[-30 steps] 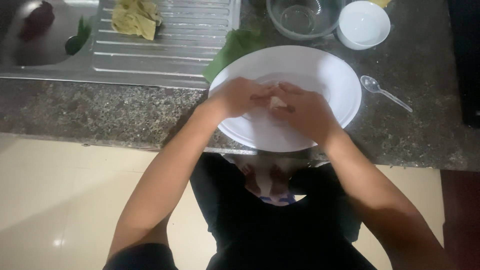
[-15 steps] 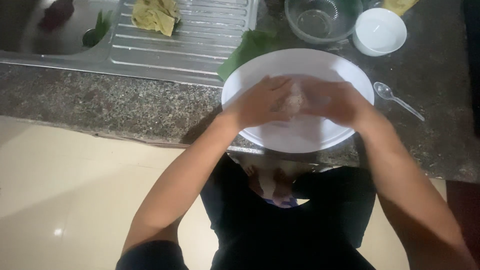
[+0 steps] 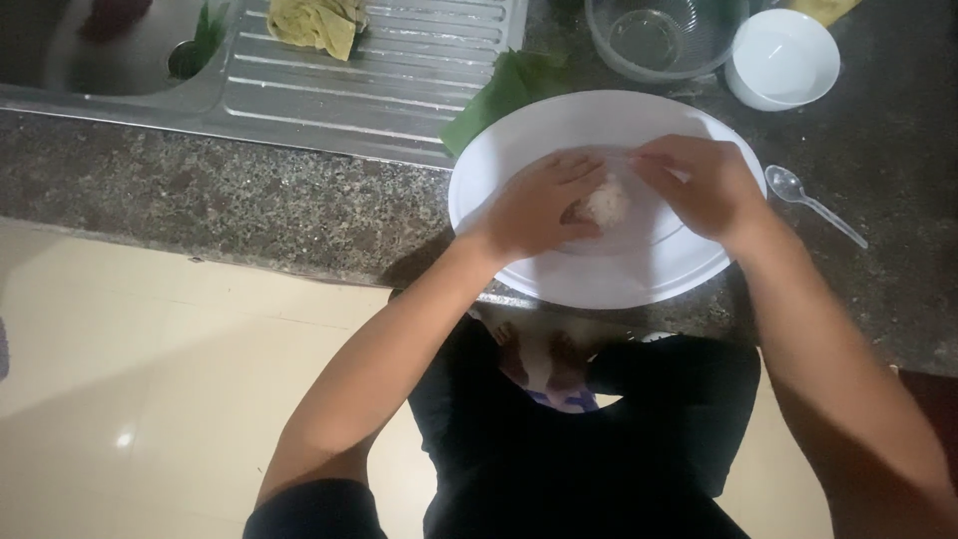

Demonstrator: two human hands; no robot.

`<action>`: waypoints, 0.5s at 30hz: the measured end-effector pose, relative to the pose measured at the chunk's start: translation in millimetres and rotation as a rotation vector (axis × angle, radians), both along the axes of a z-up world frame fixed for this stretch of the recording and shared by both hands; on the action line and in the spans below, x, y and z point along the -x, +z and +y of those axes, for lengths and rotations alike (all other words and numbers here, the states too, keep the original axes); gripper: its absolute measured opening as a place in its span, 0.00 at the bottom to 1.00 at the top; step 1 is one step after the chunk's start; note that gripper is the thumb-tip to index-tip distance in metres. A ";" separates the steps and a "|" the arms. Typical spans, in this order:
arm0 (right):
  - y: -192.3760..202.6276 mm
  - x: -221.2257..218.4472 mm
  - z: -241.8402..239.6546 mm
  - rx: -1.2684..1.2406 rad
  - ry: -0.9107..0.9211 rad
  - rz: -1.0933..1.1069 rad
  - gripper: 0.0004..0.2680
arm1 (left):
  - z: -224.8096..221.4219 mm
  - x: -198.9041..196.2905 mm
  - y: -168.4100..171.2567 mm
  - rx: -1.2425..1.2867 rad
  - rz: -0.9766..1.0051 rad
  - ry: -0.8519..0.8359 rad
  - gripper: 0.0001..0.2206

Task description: Shaping a portion of rice into a ball using hands on a plate

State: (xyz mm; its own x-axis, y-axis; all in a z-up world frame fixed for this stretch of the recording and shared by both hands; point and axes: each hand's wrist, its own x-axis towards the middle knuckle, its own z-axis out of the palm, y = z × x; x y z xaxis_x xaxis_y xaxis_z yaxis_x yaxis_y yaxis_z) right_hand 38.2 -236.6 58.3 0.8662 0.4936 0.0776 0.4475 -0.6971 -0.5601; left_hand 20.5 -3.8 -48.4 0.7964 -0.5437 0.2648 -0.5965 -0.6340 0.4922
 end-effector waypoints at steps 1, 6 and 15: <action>6.7 4.8 -1.0 -0.001 0.001 0.002 0.05 | 1.7 2.0 2.6 -0.001 0.002 0.001 0.35; 48.6 34.2 9.0 0.017 0.240 -0.118 0.10 | -0.1 16.5 21.9 0.030 0.083 0.071 0.31; -23.3 13.7 -9.8 0.182 0.181 -0.045 0.23 | -0.2 7.9 5.9 0.086 0.086 0.058 0.29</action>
State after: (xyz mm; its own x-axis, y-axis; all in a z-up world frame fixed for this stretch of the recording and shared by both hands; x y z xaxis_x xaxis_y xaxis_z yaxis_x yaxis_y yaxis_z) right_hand 24.5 -246.4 35.0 0.7604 0.6494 0.0097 0.5956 -0.6913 -0.4091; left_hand 12.7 -4.0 -42.5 0.8475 -0.4745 0.2379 -0.5135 -0.6193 0.5940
